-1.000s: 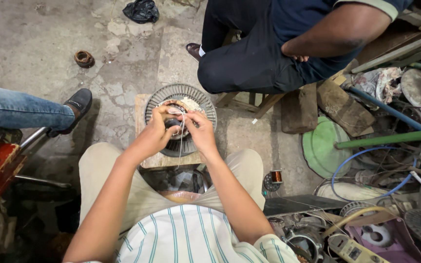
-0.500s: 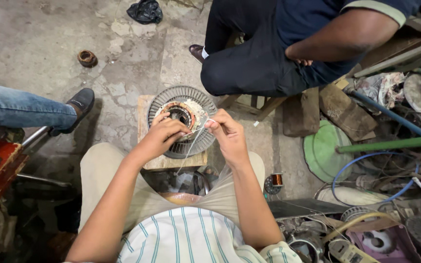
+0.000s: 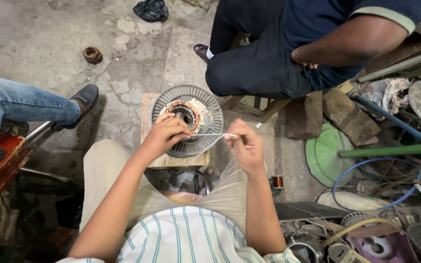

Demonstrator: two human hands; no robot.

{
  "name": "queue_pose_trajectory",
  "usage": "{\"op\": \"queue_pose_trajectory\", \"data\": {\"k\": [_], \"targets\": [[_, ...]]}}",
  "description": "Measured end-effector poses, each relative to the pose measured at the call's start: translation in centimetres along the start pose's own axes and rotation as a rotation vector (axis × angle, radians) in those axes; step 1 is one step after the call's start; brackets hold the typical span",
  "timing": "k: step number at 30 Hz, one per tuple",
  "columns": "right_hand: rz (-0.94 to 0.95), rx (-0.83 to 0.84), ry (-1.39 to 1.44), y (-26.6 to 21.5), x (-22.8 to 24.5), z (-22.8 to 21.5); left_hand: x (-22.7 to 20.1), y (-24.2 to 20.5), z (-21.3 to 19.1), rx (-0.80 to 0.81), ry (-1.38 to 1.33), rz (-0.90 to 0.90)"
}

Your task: The person sits cross-legged on the floor and winds a white wire around the slots of a motor stator. They repeatedly pull the wire through the stator's central opening and wrap it around the copper coils, continuing this process throughout the clip.

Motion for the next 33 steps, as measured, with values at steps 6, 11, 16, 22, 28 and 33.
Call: {"op": "queue_pose_trajectory", "data": {"k": [6, 11, 16, 22, 28, 33], "targets": [[-0.166, 0.065, -0.031, -1.0, 4.7, 0.9, -0.8, 0.1, -1.1, -0.181, 0.082, -0.012], [-0.023, -0.093, -0.04, -1.8, 3.6, -0.3, -1.0, -0.1, -1.1, -0.248, 0.123, -0.045], [0.29, -0.112, 0.467, -4.0, -0.3, 0.8, -1.4, 0.2, -1.2, -0.271, 0.179, -0.063], [0.599, 0.101, 0.499, -9.8, -0.8, 0.7, -1.9, 0.4, -1.1, -0.277, 0.218, -0.047], [0.764, 0.285, 0.136, -16.1, 0.6, -3.5, -2.4, 0.6, -0.9, -0.299, 0.281, -0.034], [0.853, 0.192, 0.07, -21.6, 1.3, -10.3, -2.0, 0.6, -0.5, -0.309, 0.324, -0.033]]}}
Point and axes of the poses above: each hand's wrist, its own y-axis towards the middle knuckle, its own z-axis out of the palm, x = y × z, the point moved 10 cm from there along y, towards the middle knuckle, and after that the axes turned 9 degrees about -x, right-handed, at the moved point
